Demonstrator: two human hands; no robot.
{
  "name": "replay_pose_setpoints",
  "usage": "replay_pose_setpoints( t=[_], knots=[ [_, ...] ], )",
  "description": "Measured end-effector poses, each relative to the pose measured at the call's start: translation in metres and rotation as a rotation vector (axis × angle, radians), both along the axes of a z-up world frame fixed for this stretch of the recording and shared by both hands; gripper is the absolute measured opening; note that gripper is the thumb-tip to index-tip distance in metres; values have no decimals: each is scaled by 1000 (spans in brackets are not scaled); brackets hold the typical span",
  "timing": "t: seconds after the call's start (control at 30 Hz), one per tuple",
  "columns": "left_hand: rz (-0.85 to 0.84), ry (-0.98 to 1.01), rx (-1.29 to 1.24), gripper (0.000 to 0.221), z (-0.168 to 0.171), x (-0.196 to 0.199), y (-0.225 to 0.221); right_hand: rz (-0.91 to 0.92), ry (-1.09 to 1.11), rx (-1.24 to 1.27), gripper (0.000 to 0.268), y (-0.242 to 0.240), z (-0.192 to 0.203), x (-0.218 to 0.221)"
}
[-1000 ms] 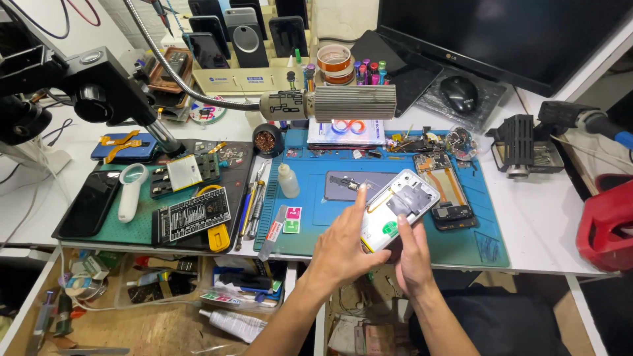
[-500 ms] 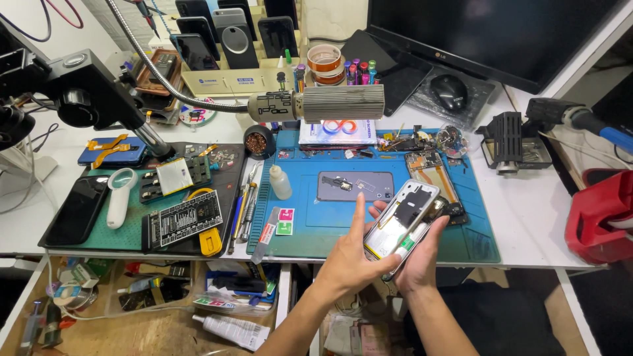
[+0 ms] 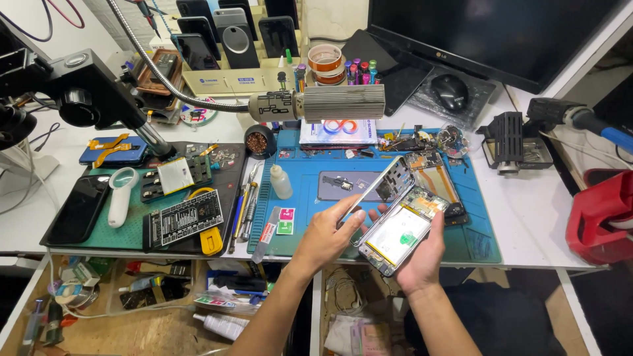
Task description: Assembling and inspecting internal components of a mobile phone on a repair bench.
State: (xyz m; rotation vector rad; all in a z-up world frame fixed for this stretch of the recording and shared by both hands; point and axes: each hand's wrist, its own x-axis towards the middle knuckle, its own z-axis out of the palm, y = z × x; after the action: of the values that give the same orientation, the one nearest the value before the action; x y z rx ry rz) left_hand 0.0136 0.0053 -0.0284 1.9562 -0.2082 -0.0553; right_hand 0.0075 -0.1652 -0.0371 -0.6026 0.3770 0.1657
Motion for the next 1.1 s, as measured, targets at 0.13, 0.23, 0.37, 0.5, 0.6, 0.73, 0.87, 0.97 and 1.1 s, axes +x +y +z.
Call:
replay_pose_setpoints(
  t=[0.13,0.23,0.37,0.5,0.6,0.73,0.87,0.97,1.1],
  knots=[
    [-31,-141,-17,46,19,-6,-8,16,-53,-53,83,-6,-15,6],
    [-40,-99,-9,43,30,-11,-14,-23,-58,-12,82,-7,-11,4],
    [32,-135,14,39,27,-13,-19,11,-56,-13,81,-1,10,0],
    [114,-232,131,39,29,-21,-24,-68,14,-91,81,18,48,-12],
    [131,-362,251,41,18,-21,-25,-67,9,-85,78,6,14,-3],
    [137,-379,325,40,12,-20,-26,-128,12,-102,79,13,31,-8],
    [126,-333,336,40,18,-17,-23,-133,48,-18,81,21,54,-14],
    [109,-317,327,39,19,-16,-20,-146,59,5,82,26,66,-17],
    [72,-298,361,36,29,-20,-23,-163,35,-11,82,22,53,-13]
  ],
)
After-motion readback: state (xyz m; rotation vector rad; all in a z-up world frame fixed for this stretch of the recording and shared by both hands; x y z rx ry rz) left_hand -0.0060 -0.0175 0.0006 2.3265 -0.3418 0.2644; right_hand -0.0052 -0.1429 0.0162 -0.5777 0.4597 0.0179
